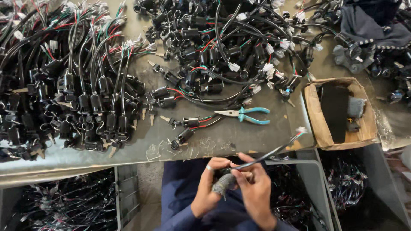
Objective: The person repeatedly strips the outer insulation from black wires using pliers, exposing the inner conductors. They handle each wire one at a time, cut the insulation, and place the stripped wires into a bin below the table.
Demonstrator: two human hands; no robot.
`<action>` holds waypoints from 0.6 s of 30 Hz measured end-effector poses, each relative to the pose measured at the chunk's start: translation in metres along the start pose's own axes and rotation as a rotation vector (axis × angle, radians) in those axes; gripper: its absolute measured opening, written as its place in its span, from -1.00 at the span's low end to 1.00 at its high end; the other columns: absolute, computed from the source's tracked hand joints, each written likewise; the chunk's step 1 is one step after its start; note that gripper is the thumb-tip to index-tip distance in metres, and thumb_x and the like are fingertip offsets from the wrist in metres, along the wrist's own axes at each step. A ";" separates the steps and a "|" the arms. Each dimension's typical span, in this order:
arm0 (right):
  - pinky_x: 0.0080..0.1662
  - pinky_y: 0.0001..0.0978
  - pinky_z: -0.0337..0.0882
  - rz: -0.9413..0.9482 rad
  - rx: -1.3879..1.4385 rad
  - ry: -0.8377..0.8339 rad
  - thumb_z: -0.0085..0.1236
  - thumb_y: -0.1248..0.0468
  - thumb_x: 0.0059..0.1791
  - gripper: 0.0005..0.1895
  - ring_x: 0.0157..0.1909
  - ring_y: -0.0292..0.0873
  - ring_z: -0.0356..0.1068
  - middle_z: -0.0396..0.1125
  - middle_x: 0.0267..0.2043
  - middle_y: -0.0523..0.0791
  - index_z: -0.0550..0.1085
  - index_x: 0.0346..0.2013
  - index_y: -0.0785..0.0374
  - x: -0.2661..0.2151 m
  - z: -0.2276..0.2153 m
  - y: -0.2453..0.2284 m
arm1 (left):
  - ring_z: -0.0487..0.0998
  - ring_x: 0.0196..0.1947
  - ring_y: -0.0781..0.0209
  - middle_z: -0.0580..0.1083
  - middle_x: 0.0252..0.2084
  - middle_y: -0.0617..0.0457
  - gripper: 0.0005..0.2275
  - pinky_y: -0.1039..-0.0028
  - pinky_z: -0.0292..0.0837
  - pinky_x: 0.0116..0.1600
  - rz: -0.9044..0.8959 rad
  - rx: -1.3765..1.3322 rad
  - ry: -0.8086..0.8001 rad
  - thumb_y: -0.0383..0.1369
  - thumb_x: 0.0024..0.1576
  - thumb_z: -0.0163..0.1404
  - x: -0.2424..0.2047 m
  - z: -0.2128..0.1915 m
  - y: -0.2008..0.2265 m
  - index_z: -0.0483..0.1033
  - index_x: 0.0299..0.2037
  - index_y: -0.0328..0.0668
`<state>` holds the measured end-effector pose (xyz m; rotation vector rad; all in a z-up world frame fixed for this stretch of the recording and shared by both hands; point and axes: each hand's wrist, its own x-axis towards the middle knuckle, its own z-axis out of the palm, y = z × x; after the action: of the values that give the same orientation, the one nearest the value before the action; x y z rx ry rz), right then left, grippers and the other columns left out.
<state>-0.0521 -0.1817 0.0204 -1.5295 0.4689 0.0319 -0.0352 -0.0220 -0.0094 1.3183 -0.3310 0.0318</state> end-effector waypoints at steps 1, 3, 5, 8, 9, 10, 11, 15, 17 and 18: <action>-0.28 -0.42 0.51 -0.025 0.106 -0.125 0.18 0.34 -0.03 -0.47 -0.33 -0.30 0.47 0.49 -0.05 -0.14 0.36 0.25 0.28 -0.005 0.002 0.006 | 0.48 0.05 0.16 0.41 0.06 -0.08 -0.68 0.43 0.40 0.14 -0.019 -0.119 0.044 -0.61 0.17 0.09 0.002 0.002 -0.007 0.35 0.09 -0.20; -0.23 -0.41 0.59 -0.060 0.320 -0.381 0.12 0.29 0.04 -0.45 -0.32 -0.29 0.51 0.41 0.24 -0.20 0.28 0.33 0.21 -0.012 0.003 0.018 | 0.49 -0.08 0.24 0.47 -0.06 -0.03 -0.75 0.48 0.43 0.03 -0.119 -0.070 0.104 -0.59 0.21 0.06 0.002 -0.001 -0.017 0.40 0.07 -0.24; -0.15 -0.47 0.40 0.018 0.368 -0.344 0.14 0.36 0.13 -0.52 -0.21 -0.32 0.34 0.33 0.00 -0.16 0.39 0.35 0.39 -0.010 0.001 0.033 | 0.48 -0.22 0.30 0.49 -0.18 0.02 -0.78 0.53 0.43 -0.10 -0.276 -0.063 0.151 -0.55 0.24 0.01 -0.002 -0.003 -0.022 0.41 0.08 -0.26; -0.13 -0.48 0.36 0.325 0.428 -0.339 0.16 0.41 0.02 -0.45 -0.14 -0.33 0.32 0.36 -0.09 -0.20 0.39 0.33 0.24 -0.006 -0.003 0.050 | 0.48 -0.36 0.35 0.49 -0.27 0.09 -0.74 0.57 0.41 -0.27 -0.471 -0.090 0.184 -0.49 0.24 -0.06 -0.009 0.001 -0.026 0.37 0.13 -0.23; -0.14 -0.47 0.40 0.452 0.446 -0.351 0.16 0.42 -0.06 -0.38 -0.12 -0.33 0.36 0.39 -0.07 -0.23 0.37 0.32 0.12 -0.002 -0.002 0.053 | 0.49 -0.35 0.35 0.49 -0.26 0.10 -0.73 0.57 0.41 -0.28 -0.459 -0.069 0.187 -0.49 0.23 -0.06 -0.008 0.002 -0.026 0.35 0.14 -0.22; -0.12 -0.47 0.40 0.519 0.437 -0.362 0.15 0.41 -0.07 -0.40 -0.10 -0.34 0.37 0.41 -0.07 -0.24 0.37 0.30 0.13 0.003 -0.006 0.054 | 0.51 -0.35 0.36 0.49 -0.25 0.10 -0.71 0.58 0.41 -0.28 -0.446 -0.047 0.190 -0.49 0.22 -0.06 -0.007 0.003 -0.025 0.34 0.15 -0.20; -0.10 -0.48 0.40 0.598 0.430 -0.368 0.13 0.41 -0.08 -0.41 -0.08 -0.35 0.39 0.42 -0.06 -0.25 0.38 0.27 0.15 0.005 -0.007 0.056 | 0.53 -0.36 0.35 0.52 -0.27 0.09 -0.70 0.56 0.43 -0.28 -0.417 0.040 0.176 -0.50 0.19 -0.05 -0.008 0.002 -0.024 0.34 0.15 -0.20; -0.22 -0.53 0.26 0.479 0.430 -0.514 0.24 0.48 -0.05 -0.34 -0.17 -0.36 0.27 0.32 -0.14 -0.25 0.42 0.37 0.23 0.009 -0.017 0.062 | 0.57 -0.41 0.31 0.56 -0.36 0.01 -0.72 0.49 0.48 -0.31 -0.378 0.253 0.097 -0.53 0.15 -0.02 -0.003 0.002 -0.026 0.40 0.09 -0.20; -0.18 -0.51 0.29 0.448 0.468 -0.528 0.24 0.44 -0.03 -0.37 -0.10 -0.32 0.32 0.39 -0.04 -0.18 0.41 0.36 0.25 0.009 -0.023 0.072 | 0.57 -0.40 0.31 0.57 -0.38 0.00 -0.74 0.49 0.49 -0.30 -0.423 0.268 0.086 -0.54 0.16 -0.01 -0.011 0.005 -0.025 0.45 0.06 -0.20; -0.16 -0.51 0.30 0.432 0.486 -0.530 0.24 0.42 -0.02 -0.39 -0.07 -0.31 0.34 0.42 0.01 -0.15 0.40 0.35 0.26 0.007 -0.025 0.077 | 0.58 -0.37 0.32 0.58 -0.37 0.01 -0.75 0.50 0.50 -0.26 -0.447 0.263 0.099 -0.54 0.17 0.00 -0.014 0.008 -0.024 0.46 0.05 -0.20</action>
<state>-0.0764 -0.2029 -0.0538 -0.8726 0.3371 0.6033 -0.0453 -0.0337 -0.0344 1.6212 0.0604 -0.2424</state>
